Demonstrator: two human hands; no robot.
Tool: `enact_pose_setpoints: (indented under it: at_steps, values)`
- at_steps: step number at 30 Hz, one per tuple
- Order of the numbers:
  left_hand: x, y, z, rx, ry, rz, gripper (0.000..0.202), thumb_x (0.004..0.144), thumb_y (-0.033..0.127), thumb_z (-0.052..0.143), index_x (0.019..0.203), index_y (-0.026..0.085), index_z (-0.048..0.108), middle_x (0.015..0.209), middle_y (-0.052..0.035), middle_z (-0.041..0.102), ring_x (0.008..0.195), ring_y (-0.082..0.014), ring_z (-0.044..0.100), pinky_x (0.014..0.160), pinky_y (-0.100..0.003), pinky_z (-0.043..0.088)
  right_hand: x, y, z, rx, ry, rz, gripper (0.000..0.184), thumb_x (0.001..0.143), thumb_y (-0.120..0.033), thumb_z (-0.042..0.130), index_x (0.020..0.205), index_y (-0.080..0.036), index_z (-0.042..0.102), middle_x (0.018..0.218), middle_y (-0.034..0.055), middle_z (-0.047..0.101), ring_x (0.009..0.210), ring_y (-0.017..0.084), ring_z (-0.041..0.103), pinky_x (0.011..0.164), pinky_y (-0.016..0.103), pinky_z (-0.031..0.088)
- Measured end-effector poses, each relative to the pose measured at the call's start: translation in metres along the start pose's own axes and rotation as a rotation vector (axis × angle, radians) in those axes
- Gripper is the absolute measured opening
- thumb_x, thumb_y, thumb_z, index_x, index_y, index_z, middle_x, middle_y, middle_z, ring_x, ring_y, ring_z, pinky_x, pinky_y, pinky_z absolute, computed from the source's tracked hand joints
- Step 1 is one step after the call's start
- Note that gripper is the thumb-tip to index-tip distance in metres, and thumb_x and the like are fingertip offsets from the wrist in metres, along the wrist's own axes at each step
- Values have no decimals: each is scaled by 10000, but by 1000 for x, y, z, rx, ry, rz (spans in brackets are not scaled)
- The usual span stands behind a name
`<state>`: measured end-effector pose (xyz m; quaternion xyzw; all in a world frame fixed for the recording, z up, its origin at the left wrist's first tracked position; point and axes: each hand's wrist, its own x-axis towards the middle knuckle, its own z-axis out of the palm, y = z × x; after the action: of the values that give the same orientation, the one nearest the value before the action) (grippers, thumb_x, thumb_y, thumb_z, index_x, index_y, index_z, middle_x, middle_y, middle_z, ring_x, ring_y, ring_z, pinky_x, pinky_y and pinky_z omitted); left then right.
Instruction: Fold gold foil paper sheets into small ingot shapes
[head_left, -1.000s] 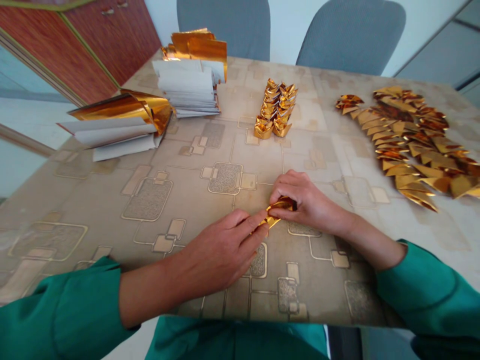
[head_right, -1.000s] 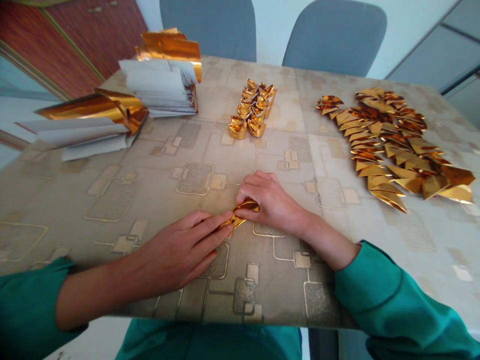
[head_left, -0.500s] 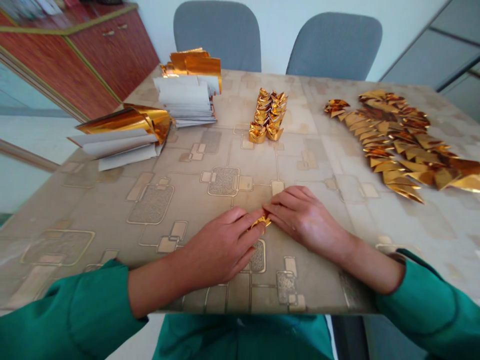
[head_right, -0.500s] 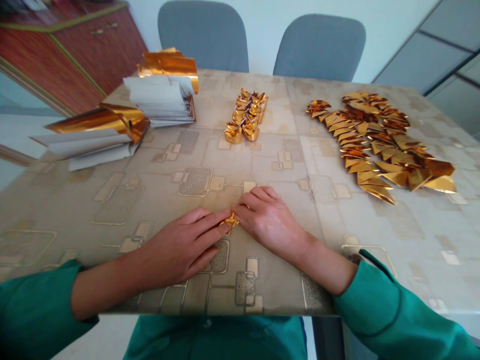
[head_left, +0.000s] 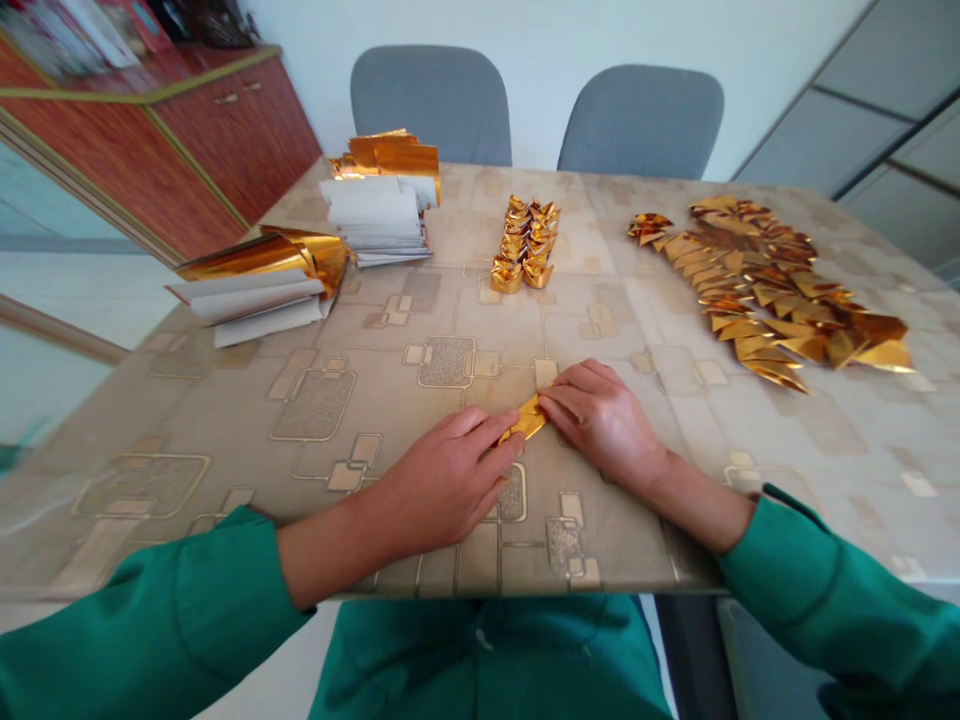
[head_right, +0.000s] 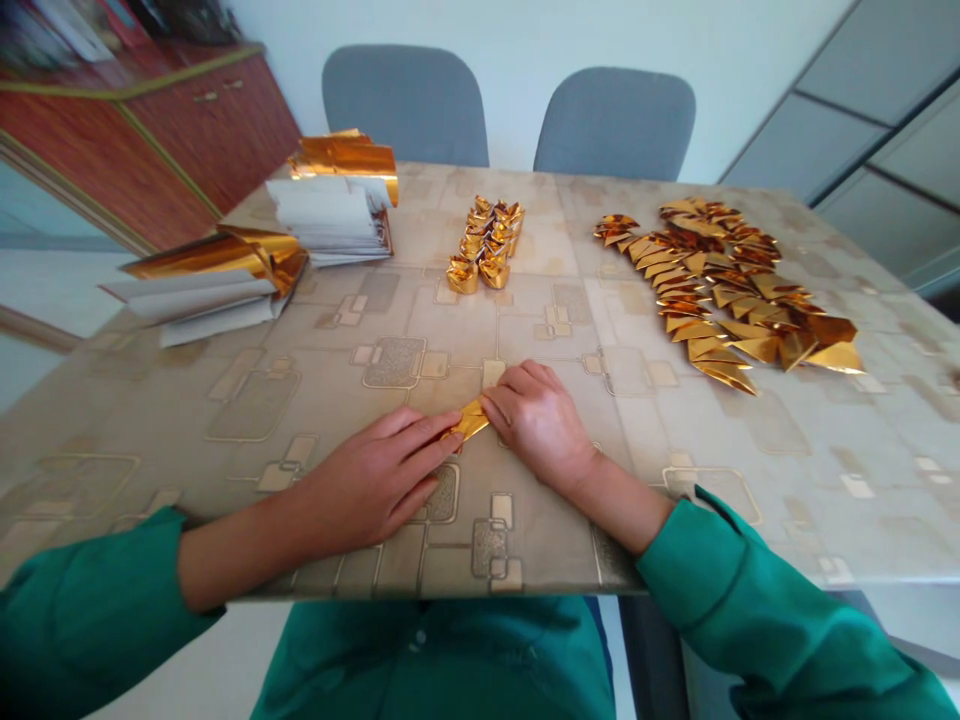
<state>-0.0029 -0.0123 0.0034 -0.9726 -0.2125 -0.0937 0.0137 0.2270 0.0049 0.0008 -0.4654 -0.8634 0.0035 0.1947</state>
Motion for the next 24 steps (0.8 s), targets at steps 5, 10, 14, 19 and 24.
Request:
enact_pose_setpoints:
  at_steps: [5, 10, 14, 19, 24]
  values:
    - [0, -1, 0, -11, 31, 0, 356, 986, 237, 413, 1248, 54, 570, 1311, -187, 611, 1167, -278, 559, 964, -438, 445, 8, -11, 7, -146, 17, 129, 260, 917, -369, 624, 765, -158, 635, 796, 105, 643, 810, 258, 536, 731, 376, 411]
    - [-1, -2, 0, -55, 43, -14, 350, 978, 246, 443, 1248, 64, 574, 1330, -197, 599, 1192, -271, 556, 977, -439, 442, 11, -19, 13, -168, 5, 222, 247, 904, -388, 621, 854, -148, 591, 847, 124, 626, 800, 265, 539, 720, 377, 414]
    - [-4, -1, 0, -43, 64, -19, 370, 988, 248, 427, 1273, 60, 569, 1332, -202, 604, 1170, -272, 566, 970, -454, 451, 11, -16, 14, -169, -1, 209, 249, 899, -391, 620, 846, -151, 581, 830, 122, 623, 797, 264, 544, 724, 380, 424]
    - [-17, 1, 0, -36, 52, -61, 416, 981, 284, 465, 1322, 63, 549, 1361, -202, 586, 1115, -265, 580, 978, -449, 469, 11, -16, 14, -182, 16, 193, 241, 902, -390, 620, 830, -163, 582, 823, 126, 627, 783, 262, 541, 714, 382, 431]
    - [-36, 2, -4, -49, 26, -96, 486, 961, 355, 519, 1353, 68, 530, 1386, -193, 574, 1143, -286, 569, 992, -470, 479, 11, -18, 14, -189, -21, 218, 251, 885, -389, 649, 846, -148, 592, 843, 132, 630, 809, 269, 554, 744, 382, 434]
